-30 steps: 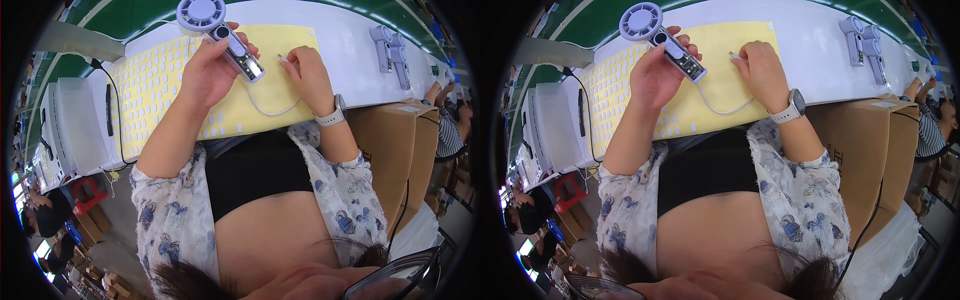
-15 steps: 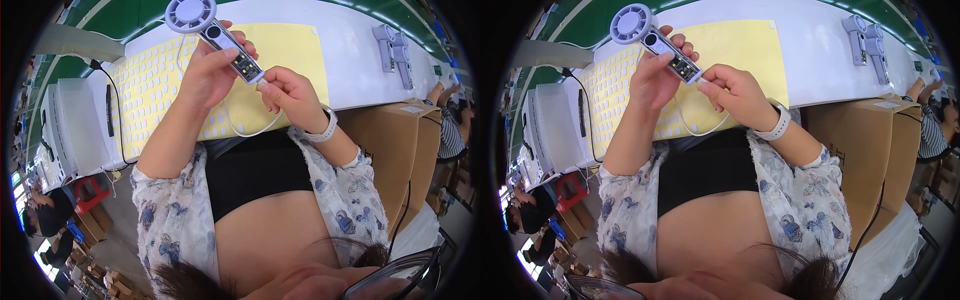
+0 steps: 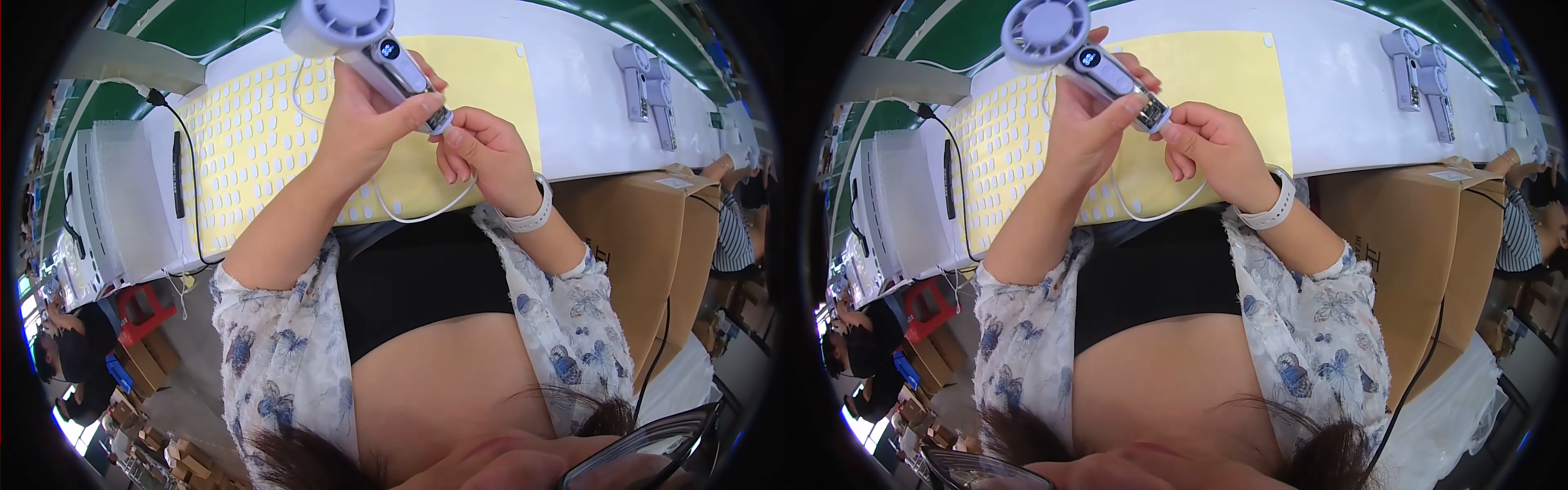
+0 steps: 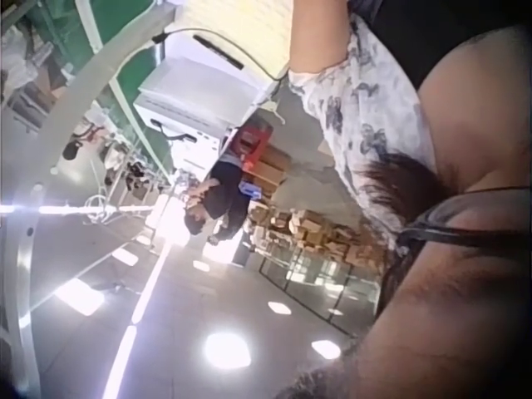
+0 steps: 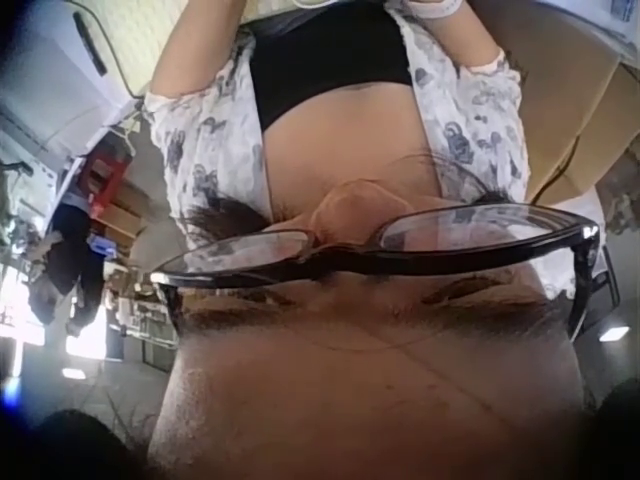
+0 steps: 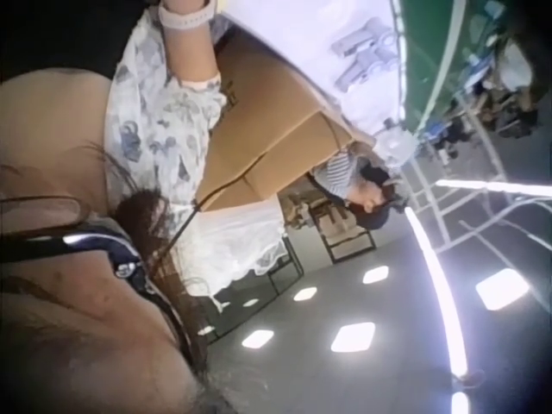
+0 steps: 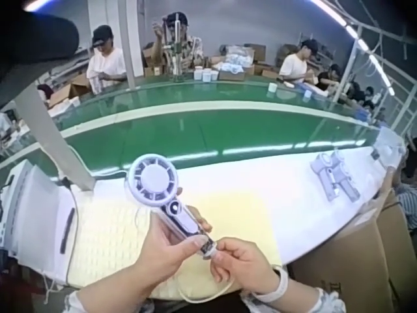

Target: The person assembles handheld fans by hand at a factory workbench, putting together fan housings, electronic circuits, and charging cables, then inspecting the completed fans.

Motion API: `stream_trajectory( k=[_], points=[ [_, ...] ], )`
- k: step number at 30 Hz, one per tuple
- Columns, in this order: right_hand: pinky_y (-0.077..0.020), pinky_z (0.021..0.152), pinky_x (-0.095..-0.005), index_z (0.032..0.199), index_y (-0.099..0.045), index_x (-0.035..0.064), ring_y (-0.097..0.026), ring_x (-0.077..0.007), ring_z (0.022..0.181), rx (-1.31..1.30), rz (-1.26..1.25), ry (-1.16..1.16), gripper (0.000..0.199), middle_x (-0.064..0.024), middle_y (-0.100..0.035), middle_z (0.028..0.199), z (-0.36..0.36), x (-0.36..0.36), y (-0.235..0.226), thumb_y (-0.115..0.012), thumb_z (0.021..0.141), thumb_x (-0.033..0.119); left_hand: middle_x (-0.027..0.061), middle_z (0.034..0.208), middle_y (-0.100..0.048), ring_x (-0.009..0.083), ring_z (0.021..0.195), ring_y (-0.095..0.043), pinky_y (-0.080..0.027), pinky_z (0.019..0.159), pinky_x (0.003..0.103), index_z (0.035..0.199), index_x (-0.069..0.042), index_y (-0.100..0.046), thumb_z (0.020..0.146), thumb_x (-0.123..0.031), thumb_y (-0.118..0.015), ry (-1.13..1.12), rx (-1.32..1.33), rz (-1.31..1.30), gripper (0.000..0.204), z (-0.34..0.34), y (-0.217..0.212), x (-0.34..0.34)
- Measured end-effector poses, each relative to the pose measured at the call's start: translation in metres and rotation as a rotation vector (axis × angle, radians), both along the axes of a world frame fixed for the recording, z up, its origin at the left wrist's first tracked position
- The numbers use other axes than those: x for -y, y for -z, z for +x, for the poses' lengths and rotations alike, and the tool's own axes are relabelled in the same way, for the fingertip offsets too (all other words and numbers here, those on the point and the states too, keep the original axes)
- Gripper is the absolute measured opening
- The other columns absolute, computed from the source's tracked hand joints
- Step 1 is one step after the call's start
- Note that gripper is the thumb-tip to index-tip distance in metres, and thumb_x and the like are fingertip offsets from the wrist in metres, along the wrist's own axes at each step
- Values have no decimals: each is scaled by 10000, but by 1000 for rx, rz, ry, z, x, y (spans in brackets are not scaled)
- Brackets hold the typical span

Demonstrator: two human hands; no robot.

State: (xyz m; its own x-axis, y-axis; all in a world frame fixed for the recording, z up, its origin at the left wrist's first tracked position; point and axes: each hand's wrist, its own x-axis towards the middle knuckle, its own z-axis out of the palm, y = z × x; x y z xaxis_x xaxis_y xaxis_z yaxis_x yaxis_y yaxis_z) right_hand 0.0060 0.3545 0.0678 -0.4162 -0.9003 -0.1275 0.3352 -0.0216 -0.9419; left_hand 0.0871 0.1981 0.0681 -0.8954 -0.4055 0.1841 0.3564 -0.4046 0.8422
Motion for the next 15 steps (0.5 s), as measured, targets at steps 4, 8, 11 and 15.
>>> stream_trajectory(
  k=[4, 8, 11, 15],
  points=[
    [-421, 561, -245, 934, -563, -62, -489, -126, 553, -32, 12, -12, 236, -17, -458, 571, 1, 1, 3, -465, 986, 146, 138, 1051, -536, 229, 999, -610, -530, 859, 364, 1217, -32, -256, 786, -30, -727, -48, 109, -70, 638, 3, -1, -5],
    [-433, 584, -254, 943, -562, -70, -496, -134, 562, -78, -10, -32, 253, -24, -471, 575, -1, 2, 8, -461, 989, 157, 156, 1064, -539, 233, 1003, -616, -548, 828, 345, 1205, -18, -241, 791, -78, -749, -18, 151, -122, 658, 4, -2, -2],
    [-441, 610, -261, 947, -564, -72, -503, -138, 572, -78, 9, -44, 259, -30, -484, 581, 0, 3, 5, -462, 989, 163, 157, 1068, -541, 221, 997, -613, -550, 820, 336, 1219, -12, -250, 780, -83, -763, -50, 180, -177, 678, 6, -7, -3],
    [-450, 660, -271, 960, -575, -72, -520, -143, 610, -43, 52, -61, 269, -40, -516, 613, 0, 2, 4, -473, 987, 175, 161, 1073, -547, 214, 986, -611, -550, 811, 332, 1239, -4, -263, 753, -130, -798, -99, 173, -203, 734, 5, -2, -3]
  ],
)
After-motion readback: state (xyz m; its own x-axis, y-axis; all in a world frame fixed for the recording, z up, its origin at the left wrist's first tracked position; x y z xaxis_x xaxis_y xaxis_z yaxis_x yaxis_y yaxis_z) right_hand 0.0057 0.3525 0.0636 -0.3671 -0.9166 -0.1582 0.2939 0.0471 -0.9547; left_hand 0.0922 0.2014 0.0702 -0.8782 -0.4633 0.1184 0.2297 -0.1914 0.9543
